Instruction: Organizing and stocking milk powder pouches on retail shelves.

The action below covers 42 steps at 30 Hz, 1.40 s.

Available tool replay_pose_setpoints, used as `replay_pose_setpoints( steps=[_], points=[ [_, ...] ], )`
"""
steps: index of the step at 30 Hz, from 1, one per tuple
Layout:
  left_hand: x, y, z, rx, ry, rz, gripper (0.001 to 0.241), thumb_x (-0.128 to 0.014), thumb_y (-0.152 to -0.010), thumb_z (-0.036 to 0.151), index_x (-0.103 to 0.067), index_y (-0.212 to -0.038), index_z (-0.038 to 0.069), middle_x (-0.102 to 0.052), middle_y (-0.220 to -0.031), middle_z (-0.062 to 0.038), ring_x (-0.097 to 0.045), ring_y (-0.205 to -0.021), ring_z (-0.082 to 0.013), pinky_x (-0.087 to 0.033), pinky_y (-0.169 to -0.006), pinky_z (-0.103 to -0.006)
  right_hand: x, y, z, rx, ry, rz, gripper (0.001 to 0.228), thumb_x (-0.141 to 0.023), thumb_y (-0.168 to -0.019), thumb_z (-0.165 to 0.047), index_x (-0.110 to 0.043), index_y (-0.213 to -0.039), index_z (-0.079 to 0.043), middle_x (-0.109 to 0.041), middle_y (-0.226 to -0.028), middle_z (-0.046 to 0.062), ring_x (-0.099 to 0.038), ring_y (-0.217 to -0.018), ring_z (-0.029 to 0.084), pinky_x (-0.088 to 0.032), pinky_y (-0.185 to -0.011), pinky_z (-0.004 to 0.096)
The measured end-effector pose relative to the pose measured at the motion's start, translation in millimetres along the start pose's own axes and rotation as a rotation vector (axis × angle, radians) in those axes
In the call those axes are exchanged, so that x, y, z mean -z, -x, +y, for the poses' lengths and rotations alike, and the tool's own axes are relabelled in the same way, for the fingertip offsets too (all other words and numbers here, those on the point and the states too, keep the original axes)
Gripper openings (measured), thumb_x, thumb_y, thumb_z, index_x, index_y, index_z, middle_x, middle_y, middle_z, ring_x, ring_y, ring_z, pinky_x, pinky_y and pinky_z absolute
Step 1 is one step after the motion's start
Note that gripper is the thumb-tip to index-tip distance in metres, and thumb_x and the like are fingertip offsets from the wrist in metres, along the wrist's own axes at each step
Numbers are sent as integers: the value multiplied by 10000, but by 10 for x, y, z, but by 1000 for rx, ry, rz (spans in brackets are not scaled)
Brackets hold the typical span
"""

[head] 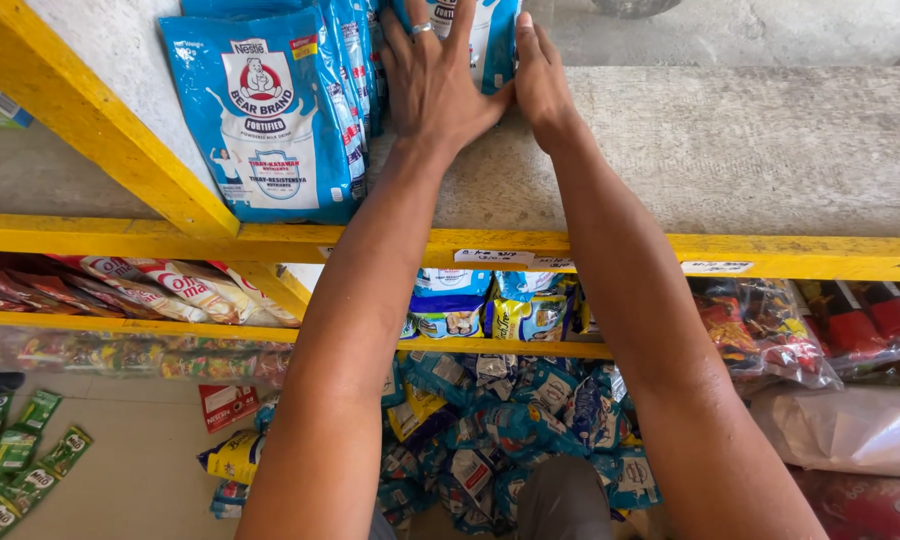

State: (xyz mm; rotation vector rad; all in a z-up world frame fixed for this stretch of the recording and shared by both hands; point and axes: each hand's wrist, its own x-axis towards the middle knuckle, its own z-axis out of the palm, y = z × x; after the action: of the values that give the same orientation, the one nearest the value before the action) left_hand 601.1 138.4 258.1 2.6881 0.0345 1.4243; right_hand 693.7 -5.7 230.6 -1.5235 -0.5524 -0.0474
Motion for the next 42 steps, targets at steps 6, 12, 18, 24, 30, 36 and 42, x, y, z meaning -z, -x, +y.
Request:
replay_pose_setpoints(
  steps=[6,12,18,24,30,36,42],
  points=[
    [-127,-82,18,97,31,69,1089,-898,-670,733,-340,-1484,272,-318,-1412,-330,-432,-1220,-544,-440,-926,-671,15,21,-51,-78,-92,71,513,-409,-1084,-335,-585,-1451,-24,-674,-1174,160,-606,-991,212,-531,-886,383],
    [-48,-58,34,125,74,79,1013,-914,-685,653,-376,-1454,271,-329,-1418,-300,-429,-1247,-524,-430,-933,-666,28,71,-208,-170,-93,38,485,-514,-987,-280,-634,-1413,-82,-710,-1122,48,-601,-962,189,-492,-816,362],
    [135,-83,48,114,100,81,1025,-924,-660,570,-377,-1459,233,-288,-1450,-283,-414,-1250,-529,-428,-918,-665,22,-31,-463,-291,-211,-18,508,-521,-916,-238,-572,-1415,-160,-668,-1237,24,-636,-1121,217,-554,-910,435],
    [174,-115,25,117,166,155,1035,-926,-689,503,-348,-1490,194,-263,-1474,-296,-421,-1236,-510,-446,-970,-625,117,-80,-489,-243,-120,-139,465,-579,-1002,-302,-534,-1436,-139,-663,-1326,96,-658,-1187,294,-573,-978,503],
    [81,-103,9,134,163,172,1004,-919,-704,530,-369,-1466,179,-276,-1468,-287,-436,-1224,-480,-445,-1013,-617,26,-106,-517,-231,-105,-59,367,-573,-1022,-253,-574,-1362,-114,-715,-1211,76,-716,-1075,252,-613,-894,501],
    [62,-100,-13,105,172,227,909,-897,-748,522,-431,-1425,133,-304,-1434,-286,-422,-1227,-475,-445,-991,-615,-13,-257,-306,6,-195,28,188,-609,-1035,-136,-708,-1141,-17,-764,-995,63,-749,-841,162,-695,-714,413],
    [-14,-74,-34,99,174,251,785,-871,-817,514,-479,-1390,148,-345,-1348,-267,-427,-1223,-460,-440,-981,-615,-22,-271,-250,-39,-216,78,164,-629,-1038,-135,-695,-1120,-9,-739,-979,70,-738,-830,163,-699,-691,413]
  ],
)
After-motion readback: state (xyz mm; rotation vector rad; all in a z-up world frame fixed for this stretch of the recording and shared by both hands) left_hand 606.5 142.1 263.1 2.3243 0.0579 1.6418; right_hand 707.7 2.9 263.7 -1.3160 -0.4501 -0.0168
